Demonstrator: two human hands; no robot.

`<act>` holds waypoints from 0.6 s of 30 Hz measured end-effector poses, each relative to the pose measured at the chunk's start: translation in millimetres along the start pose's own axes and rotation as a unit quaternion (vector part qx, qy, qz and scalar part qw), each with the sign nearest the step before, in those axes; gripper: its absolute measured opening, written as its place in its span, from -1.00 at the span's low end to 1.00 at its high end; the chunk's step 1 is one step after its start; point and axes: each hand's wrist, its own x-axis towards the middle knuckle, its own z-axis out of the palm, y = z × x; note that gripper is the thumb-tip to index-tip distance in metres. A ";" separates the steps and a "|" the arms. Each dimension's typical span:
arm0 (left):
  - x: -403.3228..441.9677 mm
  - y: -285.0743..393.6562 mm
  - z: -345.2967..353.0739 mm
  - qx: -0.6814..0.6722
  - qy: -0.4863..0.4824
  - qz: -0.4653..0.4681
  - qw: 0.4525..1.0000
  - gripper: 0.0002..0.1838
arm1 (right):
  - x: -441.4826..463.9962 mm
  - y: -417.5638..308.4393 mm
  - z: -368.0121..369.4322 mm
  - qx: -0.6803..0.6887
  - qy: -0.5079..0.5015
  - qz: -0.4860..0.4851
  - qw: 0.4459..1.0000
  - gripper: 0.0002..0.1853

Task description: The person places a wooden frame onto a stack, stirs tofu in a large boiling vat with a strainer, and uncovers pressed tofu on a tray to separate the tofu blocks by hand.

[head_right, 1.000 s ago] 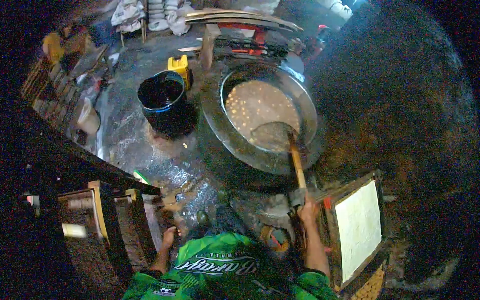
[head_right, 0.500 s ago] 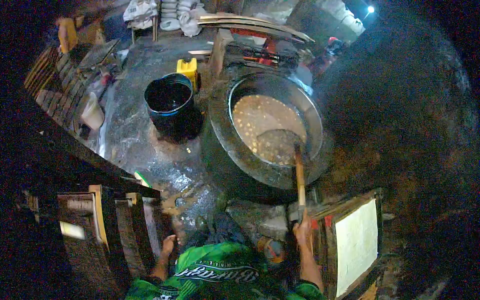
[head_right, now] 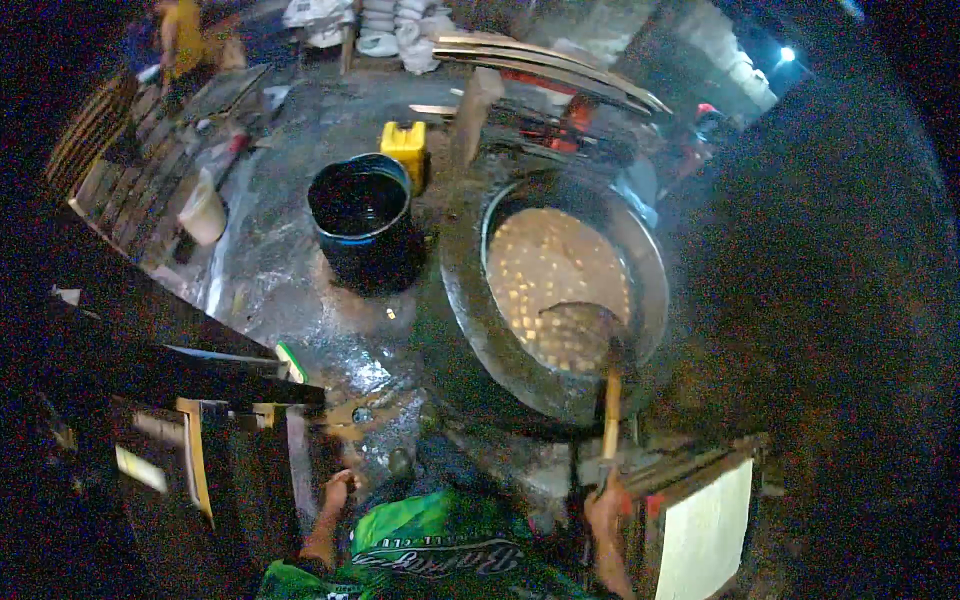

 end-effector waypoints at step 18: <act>-33.8 53.1 102.4 0.046 0.203 0.121 0.971 -0.71 | 294.8 -401.8 254.3 0.551 -0.616 0.048 0.561 -0.60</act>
